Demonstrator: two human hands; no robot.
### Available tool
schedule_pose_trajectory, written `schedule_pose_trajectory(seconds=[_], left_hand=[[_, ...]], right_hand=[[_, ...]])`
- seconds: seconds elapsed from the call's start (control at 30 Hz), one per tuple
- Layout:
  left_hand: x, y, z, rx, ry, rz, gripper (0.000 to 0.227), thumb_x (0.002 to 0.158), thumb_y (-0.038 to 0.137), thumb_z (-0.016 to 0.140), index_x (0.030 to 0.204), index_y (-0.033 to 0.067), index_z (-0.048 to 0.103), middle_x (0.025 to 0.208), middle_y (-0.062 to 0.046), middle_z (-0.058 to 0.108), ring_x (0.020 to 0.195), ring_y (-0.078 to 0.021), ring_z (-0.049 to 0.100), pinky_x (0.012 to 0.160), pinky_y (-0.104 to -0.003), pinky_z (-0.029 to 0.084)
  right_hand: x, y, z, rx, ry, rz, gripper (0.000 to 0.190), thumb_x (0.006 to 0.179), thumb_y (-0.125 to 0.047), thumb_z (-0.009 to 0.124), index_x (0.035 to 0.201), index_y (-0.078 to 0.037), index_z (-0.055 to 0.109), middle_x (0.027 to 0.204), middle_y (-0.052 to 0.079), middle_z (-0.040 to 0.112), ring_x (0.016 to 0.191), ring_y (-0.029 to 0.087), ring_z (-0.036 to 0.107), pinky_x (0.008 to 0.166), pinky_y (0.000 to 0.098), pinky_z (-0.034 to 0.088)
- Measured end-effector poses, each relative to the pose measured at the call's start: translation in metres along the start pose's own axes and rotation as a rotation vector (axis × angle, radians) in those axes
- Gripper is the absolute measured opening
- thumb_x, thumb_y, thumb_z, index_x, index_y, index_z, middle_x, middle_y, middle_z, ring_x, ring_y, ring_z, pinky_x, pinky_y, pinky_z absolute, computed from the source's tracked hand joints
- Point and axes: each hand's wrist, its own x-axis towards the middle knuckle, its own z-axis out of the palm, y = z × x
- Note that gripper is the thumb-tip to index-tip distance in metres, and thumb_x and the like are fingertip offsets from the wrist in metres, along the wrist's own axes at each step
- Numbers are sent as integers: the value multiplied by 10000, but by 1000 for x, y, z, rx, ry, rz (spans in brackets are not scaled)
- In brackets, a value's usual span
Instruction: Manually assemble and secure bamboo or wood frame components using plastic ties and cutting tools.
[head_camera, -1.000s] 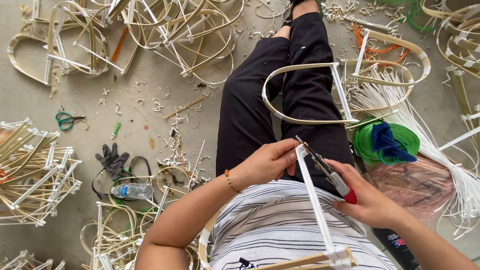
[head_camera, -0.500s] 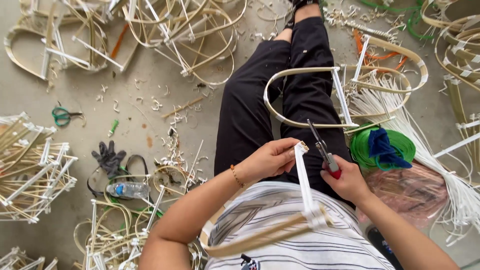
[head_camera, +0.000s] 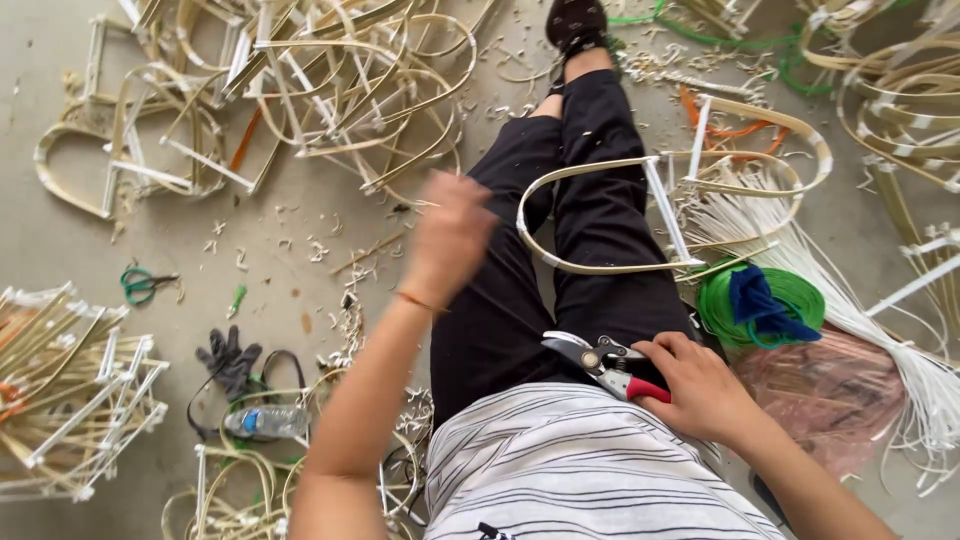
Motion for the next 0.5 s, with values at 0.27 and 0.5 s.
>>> schedule_pose_trajectory(seconds=[0.27, 0.5], left_hand=[[-15, 20, 131, -6, -391, 137, 212, 954, 312, 680, 912, 106, 704, 856, -93, 705, 894, -319, 686, 878, -485, 486], [-16, 21, 64, -1128, -43, -670, 426, 1107, 400, 503, 831, 87, 586, 648, 2, 528, 527, -109, 478, 498, -278, 407]], right_hand=[[-22, 50, 4, 31, 0, -93, 876, 673, -437, 845, 1442, -161, 530, 1326, 126, 528, 1214, 324, 517, 1036, 428, 420], [28, 67, 24, 304, 225, -39, 717, 816, -428, 757, 1424, -112, 548, 1378, 155, 534, 1315, 308, 505, 1098, 408, 400]])
